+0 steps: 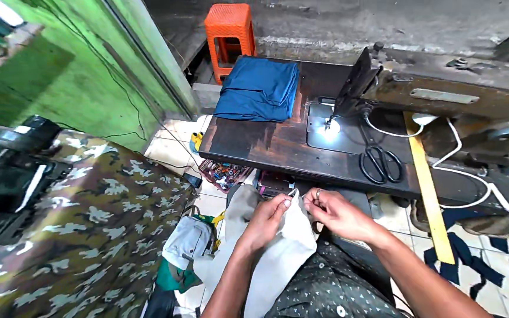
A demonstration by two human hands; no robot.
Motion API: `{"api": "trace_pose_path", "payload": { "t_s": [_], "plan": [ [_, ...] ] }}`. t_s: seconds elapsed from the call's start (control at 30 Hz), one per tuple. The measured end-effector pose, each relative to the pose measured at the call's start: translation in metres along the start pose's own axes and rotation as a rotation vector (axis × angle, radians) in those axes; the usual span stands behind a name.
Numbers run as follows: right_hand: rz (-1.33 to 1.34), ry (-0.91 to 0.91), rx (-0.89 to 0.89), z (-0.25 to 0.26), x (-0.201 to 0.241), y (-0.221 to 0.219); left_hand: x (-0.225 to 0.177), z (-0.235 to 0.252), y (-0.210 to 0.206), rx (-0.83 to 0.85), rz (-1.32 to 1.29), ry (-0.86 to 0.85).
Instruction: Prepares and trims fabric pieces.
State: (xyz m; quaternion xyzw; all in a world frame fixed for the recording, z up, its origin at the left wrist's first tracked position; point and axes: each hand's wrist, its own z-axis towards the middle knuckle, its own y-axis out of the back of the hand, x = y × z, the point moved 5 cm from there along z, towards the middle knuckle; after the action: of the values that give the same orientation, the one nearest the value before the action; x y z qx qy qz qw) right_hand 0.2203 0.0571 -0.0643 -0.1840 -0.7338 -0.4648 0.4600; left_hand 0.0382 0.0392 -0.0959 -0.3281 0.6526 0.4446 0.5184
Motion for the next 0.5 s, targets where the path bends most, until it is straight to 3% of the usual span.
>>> {"api": "trace_pose_path", "payload": {
  "t_s": [0.07, 0.13, 0.27, 0.33, 0.5],
  "plan": [
    [0.25, -0.118, 0.108, 0.0, 0.0, 0.009, 0.002, 0.001, 0.001, -0.011, 0.008, 0.025],
    [0.322, -0.108, 0.088, 0.001, 0.002, 0.016, 0.004, 0.004, 0.002, -0.009, -0.005, 0.027],
    [-0.169, 0.11, -0.163, 0.0, -0.002, 0.016, 0.008, 0.006, 0.003, 0.002, -0.11, 0.023],
    [-0.263, 0.153, -0.212, 0.0, -0.009, 0.011, 0.009, 0.003, 0.004, -0.016, -0.161, 0.036],
    [0.076, 0.259, 0.079, 0.016, -0.018, -0.004, 0.007, -0.002, 0.003, 0.072, -0.277, 0.008]
  ]
}}
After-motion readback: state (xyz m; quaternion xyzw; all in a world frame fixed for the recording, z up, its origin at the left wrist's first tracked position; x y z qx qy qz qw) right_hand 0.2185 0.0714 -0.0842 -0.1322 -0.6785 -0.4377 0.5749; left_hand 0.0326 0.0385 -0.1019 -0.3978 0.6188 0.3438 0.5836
